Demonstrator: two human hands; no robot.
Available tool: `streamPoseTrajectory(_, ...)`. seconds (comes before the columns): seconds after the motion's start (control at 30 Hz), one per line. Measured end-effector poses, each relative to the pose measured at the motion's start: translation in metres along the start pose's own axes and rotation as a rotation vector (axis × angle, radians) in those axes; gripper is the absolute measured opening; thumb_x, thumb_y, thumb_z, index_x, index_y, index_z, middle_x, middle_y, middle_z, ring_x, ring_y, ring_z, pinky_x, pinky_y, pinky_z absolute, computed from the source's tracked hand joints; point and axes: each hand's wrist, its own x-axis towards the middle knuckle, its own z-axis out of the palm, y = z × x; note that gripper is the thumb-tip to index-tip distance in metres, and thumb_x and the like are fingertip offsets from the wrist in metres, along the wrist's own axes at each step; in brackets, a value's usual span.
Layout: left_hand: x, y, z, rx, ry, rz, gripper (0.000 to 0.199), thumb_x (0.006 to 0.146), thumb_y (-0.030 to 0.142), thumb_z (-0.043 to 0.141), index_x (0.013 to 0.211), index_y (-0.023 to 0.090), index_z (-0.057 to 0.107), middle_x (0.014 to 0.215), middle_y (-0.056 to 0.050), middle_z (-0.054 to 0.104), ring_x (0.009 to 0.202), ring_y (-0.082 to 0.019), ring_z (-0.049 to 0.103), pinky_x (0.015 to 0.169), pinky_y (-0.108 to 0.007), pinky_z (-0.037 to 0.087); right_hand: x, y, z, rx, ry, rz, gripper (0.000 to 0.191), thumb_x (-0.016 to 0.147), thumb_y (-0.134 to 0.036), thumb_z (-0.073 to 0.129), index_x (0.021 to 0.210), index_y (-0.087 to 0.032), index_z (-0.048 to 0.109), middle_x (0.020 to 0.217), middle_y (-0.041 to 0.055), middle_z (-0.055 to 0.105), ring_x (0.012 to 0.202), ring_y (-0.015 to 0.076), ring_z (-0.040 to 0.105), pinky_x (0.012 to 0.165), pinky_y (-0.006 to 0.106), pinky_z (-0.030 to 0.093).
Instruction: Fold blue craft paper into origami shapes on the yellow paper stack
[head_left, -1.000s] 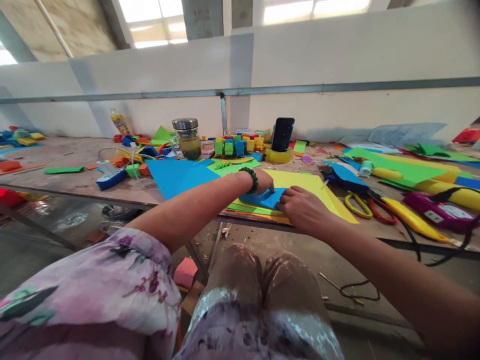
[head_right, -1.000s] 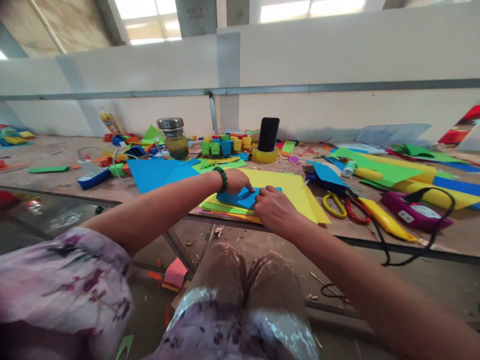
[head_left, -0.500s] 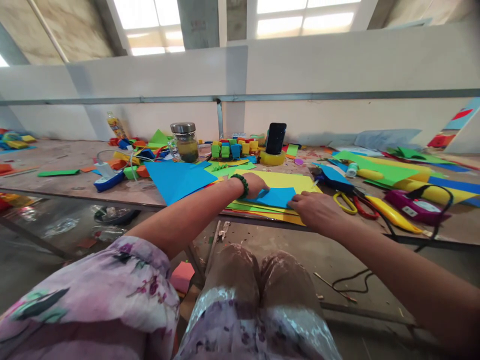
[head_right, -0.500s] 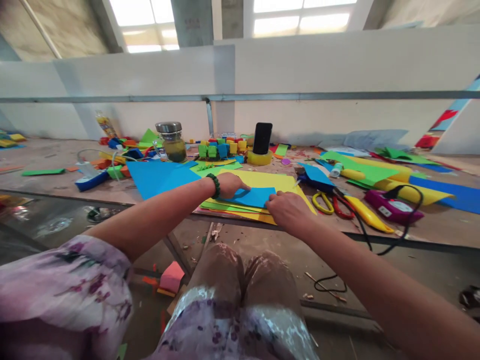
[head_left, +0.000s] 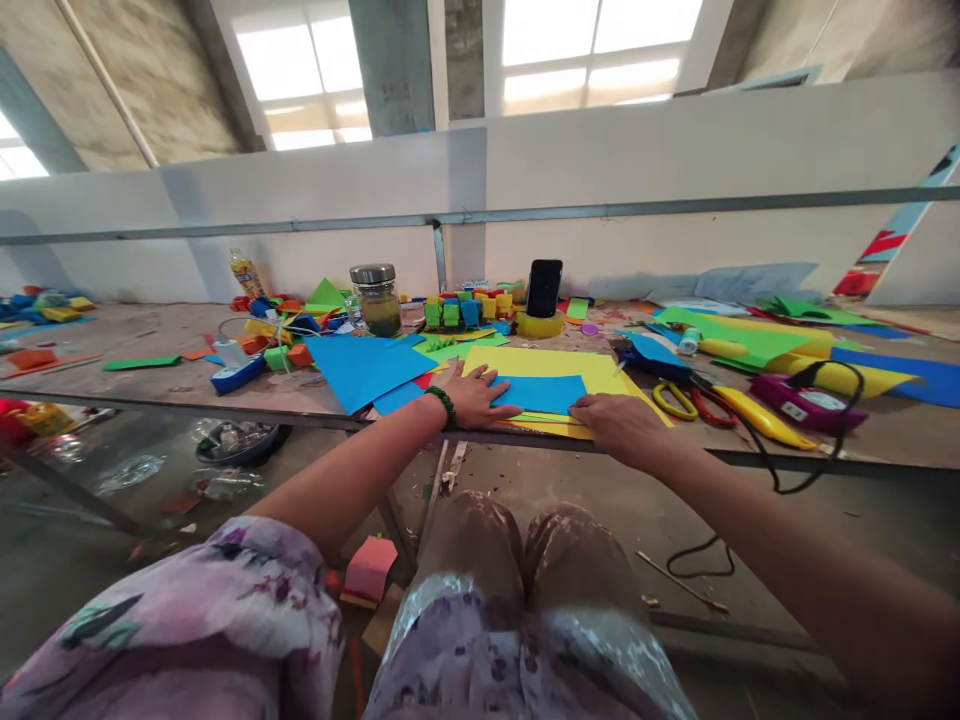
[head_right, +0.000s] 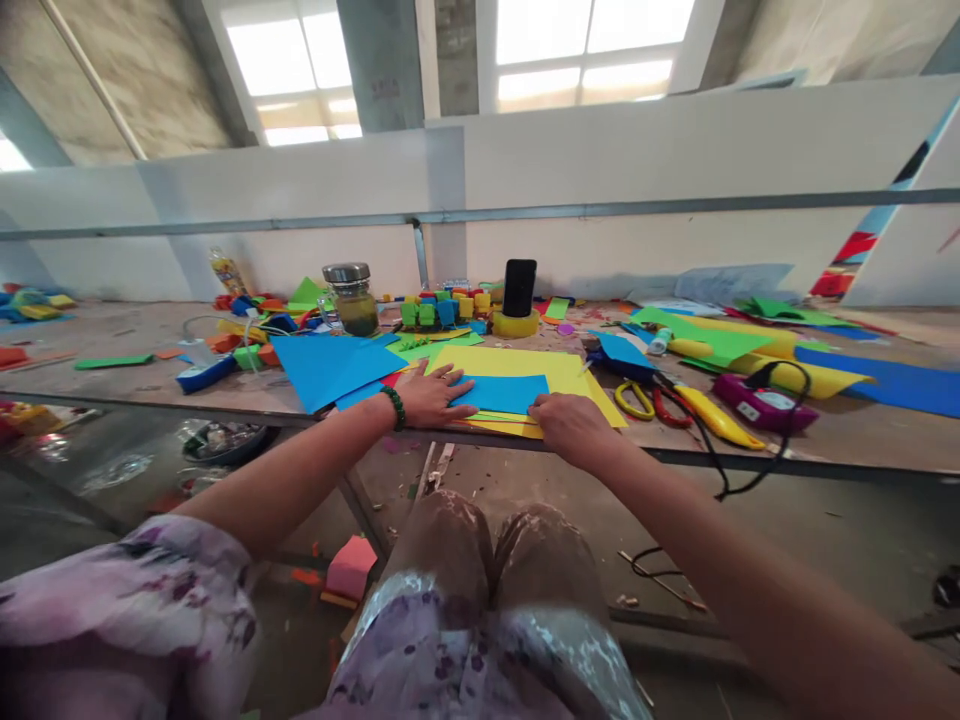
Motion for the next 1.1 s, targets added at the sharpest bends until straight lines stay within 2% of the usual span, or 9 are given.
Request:
streamPoseTrajectory(0.17, 0.003, 0.055, -0.005, 0.049, 0.162, 0.117, 0.071, 0.091, 0.069, 0.020, 0.130, 0.020, 0.054, 0.134, -0.015, 0.056, 0.123, -0.033, 0.048, 0.103, -0.052, 0.032, 0.003, 0.000, -0.007, -0.026, -0.011, -0.012, 0.026, 0.088, -0.017, 0.048, 0.098, -0.018, 0.071, 0.104, 0.0118, 0.071, 0.091, 0.0241, 0.069, 0.065, 0.028, 0.045)
streamPoseTrajectory(0.27, 0.000, 0.074, 0.007, 0.046, 0.232, 0.110, 0.074, 0.089, 0.073, 0.022, 0.126, 0.019, 0.057, 0.125, -0.015, 0.061, 0.117, -0.032, 0.051, 0.103, -0.050, 0.032, 0.002, 0.002, -0.005, -0.034, -0.009, -0.015, 0.024, 0.088, -0.021, 0.049, 0.098, -0.018, 0.071, 0.103, 0.0121, 0.071, 0.089, 0.0240, 0.069, 0.065, 0.028, 0.045)
streamPoseTrajectory(0.37, -0.013, 0.068, 0.017, 0.047, 0.287, 0.036, 0.077, 0.087, 0.076, 0.025, 0.129, 0.018, 0.054, 0.129, -0.014, 0.059, 0.122, -0.032, 0.047, 0.109, -0.052, 0.025, 0.001, 0.001, -0.004, -0.031, -0.006, -0.019, 0.026, 0.088, -0.018, 0.048, 0.101, -0.017, 0.070, 0.107, 0.0132, 0.070, 0.092, 0.0239, 0.069, 0.067, 0.028, 0.045)
streamPoseTrajectory(0.5, -0.043, 0.041, 0.021, 0.036, 0.285, -0.085, 0.071, 0.089, 0.073, 0.027, 0.129, 0.022, 0.054, 0.137, -0.010, 0.056, 0.127, -0.034, 0.044, 0.112, -0.058, 0.019, 0.001, -0.001, -0.005, -0.013, -0.022, -0.009, 0.030, 0.087, -0.012, 0.045, 0.103, -0.016, 0.070, 0.110, 0.0148, 0.070, 0.097, 0.0242, 0.068, 0.071, 0.029, 0.046)
streamPoseTrajectory(0.6, -0.063, 0.025, 0.021, 0.034, 0.270, -0.150, 0.066, 0.090, 0.071, 0.029, 0.131, 0.025, 0.053, 0.141, -0.008, 0.054, 0.131, -0.035, 0.042, 0.112, -0.061, 0.018, 0.002, 0.000, -0.007, 0.011, -0.048, -0.004, 0.032, 0.085, -0.010, 0.045, 0.104, -0.015, 0.071, 0.110, 0.0163, 0.070, 0.102, 0.0239, 0.066, 0.076, 0.029, 0.046)
streamPoseTrajectory(0.73, -0.073, 0.019, 0.025, 0.017, 0.272, -0.176, 0.064, 0.089, 0.069, 0.037, 0.132, 0.024, 0.051, 0.143, -0.009, 0.051, 0.136, -0.037, 0.037, 0.112, -0.064, 0.018, 0.010, -0.002, -0.016, 0.056, -0.081, 0.040, 0.029, 0.082, -0.011, 0.048, 0.097, -0.010, 0.073, 0.105, 0.0214, 0.070, 0.099, 0.0282, 0.066, 0.077, 0.033, 0.046)
streamPoseTrajectory(0.83, -0.071, 0.021, 0.028, 0.028, 0.301, -0.160, 0.064, 0.088, 0.068, 0.042, 0.130, 0.021, 0.052, 0.141, -0.013, 0.052, 0.139, -0.036, 0.033, 0.114, -0.063, 0.016, 0.029, -0.010, -0.026, 0.133, -0.078, 0.098, 0.028, 0.084, -0.021, 0.051, 0.095, -0.009, 0.074, 0.101, 0.0214, 0.071, 0.094, 0.0279, 0.066, 0.074, 0.031, 0.046)
streamPoseTrajectory(0.93, -0.069, 0.023, 0.027, 0.002, 0.319, -0.150, 0.065, 0.086, 0.069, 0.045, 0.126, 0.019, 0.054, 0.138, -0.014, 0.054, 0.136, -0.035, 0.037, 0.113, -0.061, 0.018, 0.057, -0.023, -0.031, 0.271, -0.084, 0.118, 0.034, 0.086, -0.040, 0.054, 0.092, -0.012, 0.074, 0.095, 0.0127, 0.072, 0.086, 0.0214, 0.064, 0.067, 0.025, 0.043)
streamPoseTrajectory(1.1, -0.070, 0.024, 0.024, -0.016, 0.319, -0.157, 0.065, 0.083, 0.073, 0.045, 0.118, 0.020, 0.058, 0.129, -0.012, 0.061, 0.127, -0.034, 0.046, 0.111, -0.060, 0.023, 0.090, -0.039, -0.029, 0.503, -0.173, 0.184, 0.046, 0.076, -0.059, 0.065, 0.066, -0.014, 0.066, 0.062, 0.0028, 0.060, 0.060, 0.0140, 0.053, 0.053, 0.024, 0.037)
